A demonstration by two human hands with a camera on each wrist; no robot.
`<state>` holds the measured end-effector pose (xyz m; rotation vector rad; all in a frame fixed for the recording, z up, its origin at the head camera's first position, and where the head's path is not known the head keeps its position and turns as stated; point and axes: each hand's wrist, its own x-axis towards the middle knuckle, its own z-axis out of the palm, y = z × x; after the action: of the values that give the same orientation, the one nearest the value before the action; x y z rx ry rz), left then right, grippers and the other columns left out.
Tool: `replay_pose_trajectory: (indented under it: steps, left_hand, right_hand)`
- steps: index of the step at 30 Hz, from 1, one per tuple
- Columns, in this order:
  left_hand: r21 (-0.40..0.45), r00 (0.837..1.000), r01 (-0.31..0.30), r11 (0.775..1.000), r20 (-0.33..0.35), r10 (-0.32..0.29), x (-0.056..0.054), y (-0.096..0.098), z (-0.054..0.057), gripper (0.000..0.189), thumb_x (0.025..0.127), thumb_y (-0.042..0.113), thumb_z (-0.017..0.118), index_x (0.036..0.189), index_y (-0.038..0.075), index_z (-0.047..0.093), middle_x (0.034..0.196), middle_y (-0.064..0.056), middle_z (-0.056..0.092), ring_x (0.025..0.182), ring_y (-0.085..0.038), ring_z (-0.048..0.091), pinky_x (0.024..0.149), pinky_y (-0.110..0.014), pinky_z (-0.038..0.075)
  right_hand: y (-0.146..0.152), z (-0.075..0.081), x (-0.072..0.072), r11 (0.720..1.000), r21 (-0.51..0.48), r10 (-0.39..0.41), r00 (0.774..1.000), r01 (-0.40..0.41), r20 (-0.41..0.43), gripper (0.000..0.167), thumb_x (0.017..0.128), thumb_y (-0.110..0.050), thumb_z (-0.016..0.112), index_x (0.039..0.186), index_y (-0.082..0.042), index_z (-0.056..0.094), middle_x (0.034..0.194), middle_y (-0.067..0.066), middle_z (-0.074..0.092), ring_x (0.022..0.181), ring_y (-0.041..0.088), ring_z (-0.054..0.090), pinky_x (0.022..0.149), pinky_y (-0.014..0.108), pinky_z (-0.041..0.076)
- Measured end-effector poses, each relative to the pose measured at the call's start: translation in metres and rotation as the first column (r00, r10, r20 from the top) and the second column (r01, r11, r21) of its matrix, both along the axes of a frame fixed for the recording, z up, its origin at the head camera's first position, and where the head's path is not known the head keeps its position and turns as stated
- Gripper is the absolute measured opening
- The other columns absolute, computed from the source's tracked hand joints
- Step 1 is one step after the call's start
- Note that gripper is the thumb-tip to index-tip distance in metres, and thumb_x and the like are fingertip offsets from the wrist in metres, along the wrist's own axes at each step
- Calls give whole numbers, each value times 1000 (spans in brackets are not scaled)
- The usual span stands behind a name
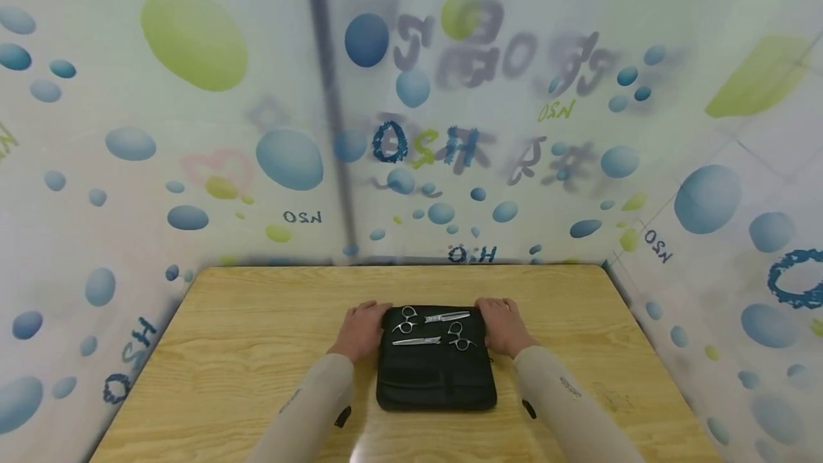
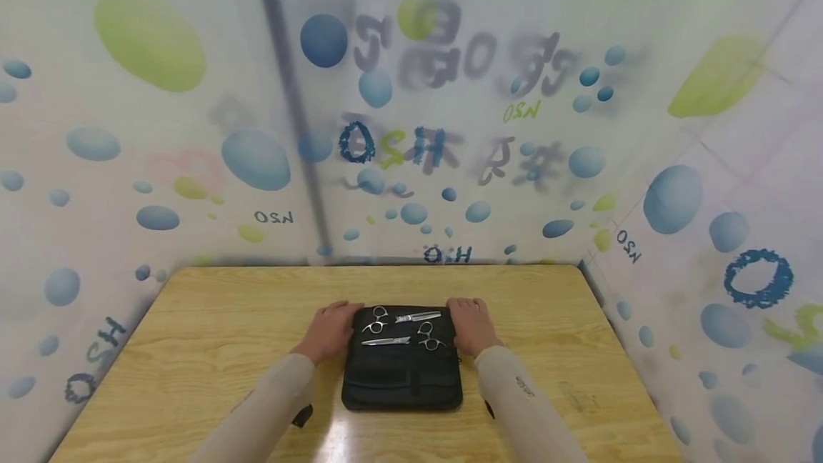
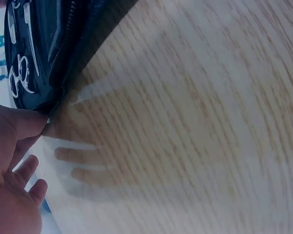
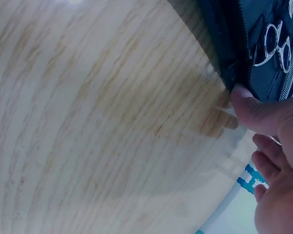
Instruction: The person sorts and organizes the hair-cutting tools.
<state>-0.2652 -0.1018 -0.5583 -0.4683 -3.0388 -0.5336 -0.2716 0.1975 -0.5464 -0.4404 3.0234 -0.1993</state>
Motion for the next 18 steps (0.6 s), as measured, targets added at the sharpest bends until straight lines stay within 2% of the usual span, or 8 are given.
replay_pose_trajectory:
  steps: [6,13,18]
  left_hand:
    - [20,1000,-26,999,-2,26,-1,0,5,44,85,5,68,128,11,62,123,-12,67,119,-35,58,97,-58,44]
    - [50,998,-52,997,21,51,2,3,17,45,85,3,68,128,13,62,126,-11,66,121,-33,57,102,-56,42]
    - [57,999,-38,998,-34,40,5,2,19,45,82,2,70,125,13,64,121,-11,68,117,-32,59,99,-55,44]
  right_hand:
    - [0,1,3,1000,-23,-14,1000,13,-27,60,72,-6,83,123,-7,51,122,14,65,118,32,58,112,53,30]
    - [1,7,8,999,-39,-21,999,20,-31,58,75,-7,81,124,-10,51,112,10,70,110,30,63,113,52,30]
    - [4,9,14,1000,-21,-3,998,2,-59,53,79,-7,76,126,-9,51,109,10,71,107,29,64,111,50,32]
